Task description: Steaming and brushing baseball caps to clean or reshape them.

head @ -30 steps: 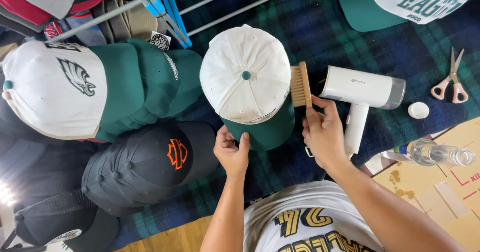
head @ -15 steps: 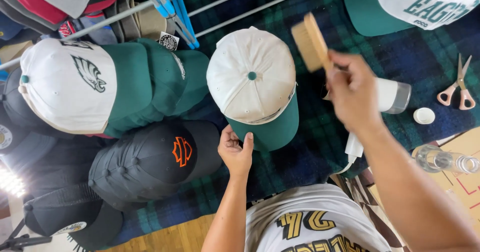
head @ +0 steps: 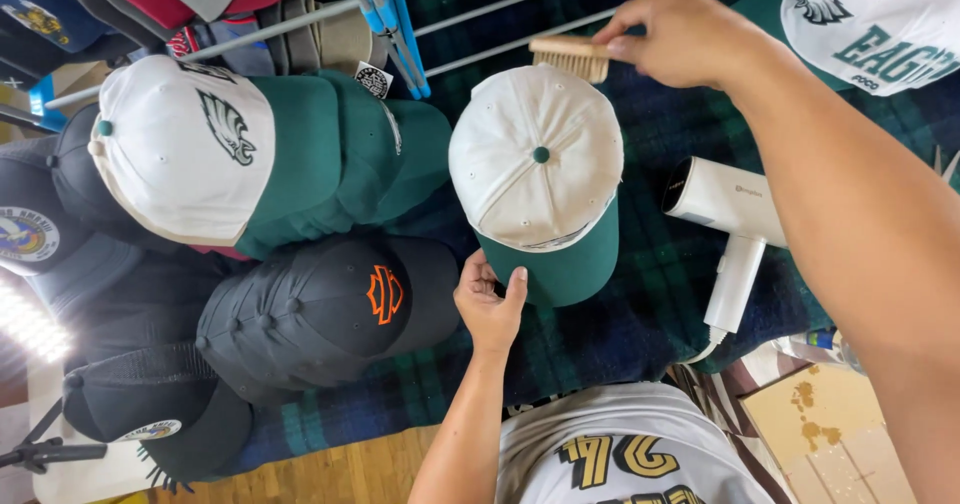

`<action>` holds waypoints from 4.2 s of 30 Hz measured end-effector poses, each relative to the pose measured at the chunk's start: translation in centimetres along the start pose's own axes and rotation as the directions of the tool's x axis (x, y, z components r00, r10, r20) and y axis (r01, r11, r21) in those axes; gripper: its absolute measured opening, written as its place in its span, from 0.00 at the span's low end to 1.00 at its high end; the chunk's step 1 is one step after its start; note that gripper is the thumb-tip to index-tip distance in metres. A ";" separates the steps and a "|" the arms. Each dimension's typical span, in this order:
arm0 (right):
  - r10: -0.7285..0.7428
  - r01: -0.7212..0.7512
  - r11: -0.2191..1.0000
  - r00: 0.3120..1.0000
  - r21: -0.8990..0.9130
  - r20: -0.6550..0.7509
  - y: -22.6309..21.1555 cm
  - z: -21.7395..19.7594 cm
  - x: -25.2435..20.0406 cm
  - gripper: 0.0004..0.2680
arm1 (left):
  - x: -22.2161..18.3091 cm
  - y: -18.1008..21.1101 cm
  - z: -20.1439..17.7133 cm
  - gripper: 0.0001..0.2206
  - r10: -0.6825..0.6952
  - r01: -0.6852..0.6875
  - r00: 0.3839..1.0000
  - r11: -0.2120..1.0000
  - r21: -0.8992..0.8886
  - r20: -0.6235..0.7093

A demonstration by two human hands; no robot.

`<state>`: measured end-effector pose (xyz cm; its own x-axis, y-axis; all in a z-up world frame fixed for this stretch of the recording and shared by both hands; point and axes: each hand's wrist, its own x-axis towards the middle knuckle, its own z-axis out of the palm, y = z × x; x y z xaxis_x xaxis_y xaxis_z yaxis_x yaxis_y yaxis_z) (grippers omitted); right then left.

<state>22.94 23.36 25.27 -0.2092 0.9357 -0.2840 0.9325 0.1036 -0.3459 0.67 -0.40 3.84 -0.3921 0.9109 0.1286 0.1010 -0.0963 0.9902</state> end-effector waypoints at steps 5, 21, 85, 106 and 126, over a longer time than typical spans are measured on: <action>-0.206 0.220 0.967 0.972 0.131 -0.110 -2.4 -1.2 -6.0 0.11 | 0.1 0.8 -0.1 0.21 0.014 -0.013 1.000 0.999 -0.041 0.013; -0.636 0.481 0.770 0.525 -0.419 -0.566 2.4 8.7 -14.3 0.17 | 0.1 1.4 -0.1 0.20 0.027 -0.026 0.999 0.998 -0.056 0.017; 0.549 0.078 0.211 0.815 0.974 -0.184 -1.2 18.2 -17.7 0.13 | 0.2 -2.5 0.0 0.16 0.060 -0.059 0.998 0.983 -0.175 0.002; -0.180 0.064 0.971 0.834 -0.231 -0.522 7.7 14.9 -4.0 0.13 | -0.2 -2.4 0.1 0.17 0.129 -0.129 0.992 0.991 0.020 0.009; 0.706 -0.597 0.503 0.701 0.625 0.102 8.2 15.4 -20.7 0.18 | -0.5 0.7 0.6 0.17 0.026 -0.025 1.000 0.992 -0.127 0.003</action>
<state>30.36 -0.32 14.55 0.4815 0.6949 -0.5340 0.4098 -0.7172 -0.5637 1.48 -0.67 4.42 -0.3863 0.9095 0.1538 -0.0065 -0.1694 0.9855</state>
